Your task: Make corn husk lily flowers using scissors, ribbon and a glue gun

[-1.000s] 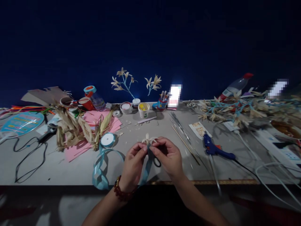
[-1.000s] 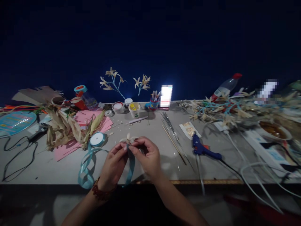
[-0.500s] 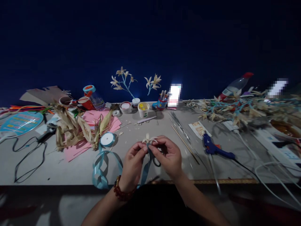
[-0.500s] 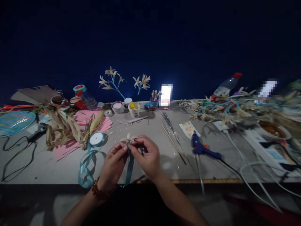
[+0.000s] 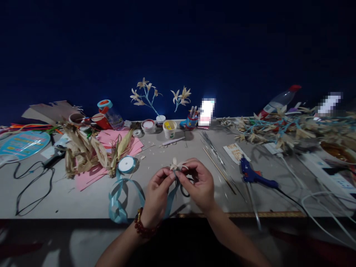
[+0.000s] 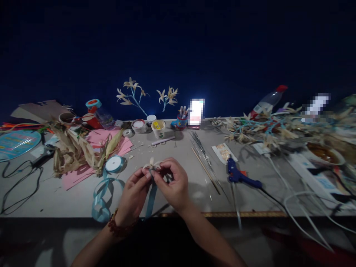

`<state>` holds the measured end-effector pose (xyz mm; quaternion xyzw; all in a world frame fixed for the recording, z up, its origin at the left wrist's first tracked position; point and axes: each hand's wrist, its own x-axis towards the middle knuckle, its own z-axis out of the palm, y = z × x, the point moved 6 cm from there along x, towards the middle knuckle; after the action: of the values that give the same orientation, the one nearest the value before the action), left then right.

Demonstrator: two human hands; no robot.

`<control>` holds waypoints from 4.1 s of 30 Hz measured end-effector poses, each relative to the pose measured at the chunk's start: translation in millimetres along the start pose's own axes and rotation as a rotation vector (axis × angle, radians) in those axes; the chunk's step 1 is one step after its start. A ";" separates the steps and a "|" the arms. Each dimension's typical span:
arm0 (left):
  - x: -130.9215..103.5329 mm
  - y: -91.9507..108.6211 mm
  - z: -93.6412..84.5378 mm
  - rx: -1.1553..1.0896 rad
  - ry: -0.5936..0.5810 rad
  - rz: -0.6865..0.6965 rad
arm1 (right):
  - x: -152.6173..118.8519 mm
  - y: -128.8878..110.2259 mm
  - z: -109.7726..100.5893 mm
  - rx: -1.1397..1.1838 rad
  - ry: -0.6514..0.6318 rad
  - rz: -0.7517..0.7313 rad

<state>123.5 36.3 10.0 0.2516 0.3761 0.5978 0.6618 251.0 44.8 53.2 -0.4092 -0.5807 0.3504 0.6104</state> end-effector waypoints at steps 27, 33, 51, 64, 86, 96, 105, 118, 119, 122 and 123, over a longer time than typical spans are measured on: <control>-1.0 5.7 0.1 0.204 -0.072 0.265 | 0.4 -4.7 2.0 -0.124 -0.046 -0.043; -1.7 7.0 0.5 0.248 -0.089 0.290 | -0.1 -4.4 2.8 -0.140 -0.047 -0.030; -0.6 8.7 0.0 0.220 -0.055 0.258 | -3.5 -7.7 1.7 -0.138 -0.038 -0.046; 3.9 -6.7 -1.1 -0.029 -0.005 -0.017 | -4.9 9.6 4.3 0.176 -0.080 0.154; -3.0 8.7 -5.7 0.264 -0.038 0.316 | -6.2 12.8 3.7 0.155 0.008 0.164; 1.6 3.4 -0.9 0.030 -0.059 0.154 | -6.3 3.9 6.7 0.159 -0.031 0.117; 1.1 5.1 -3.5 0.134 -0.026 0.260 | -2.5 -1.6 5.7 0.174 -0.070 0.147; -4.9 6.6 -8.8 0.298 -0.077 0.451 | -4.7 0.6 5.1 0.197 -0.076 0.192; -4.7 7.3 -7.8 0.303 -0.094 0.458 | -4.6 0.5 4.6 0.212 -0.074 0.198; -3.9 10.3 -5.1 0.340 -0.140 0.487 | -4.4 1.2 4.3 0.274 -0.075 0.233; -3.5 11.4 -4.9 0.358 -0.145 0.498 | -4.3 1.9 4.4 0.300 -0.076 0.251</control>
<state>112.8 34.1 16.7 0.4906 0.3541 0.6462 0.4651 246.4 42.1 49.6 -0.3695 -0.4891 0.5214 0.5937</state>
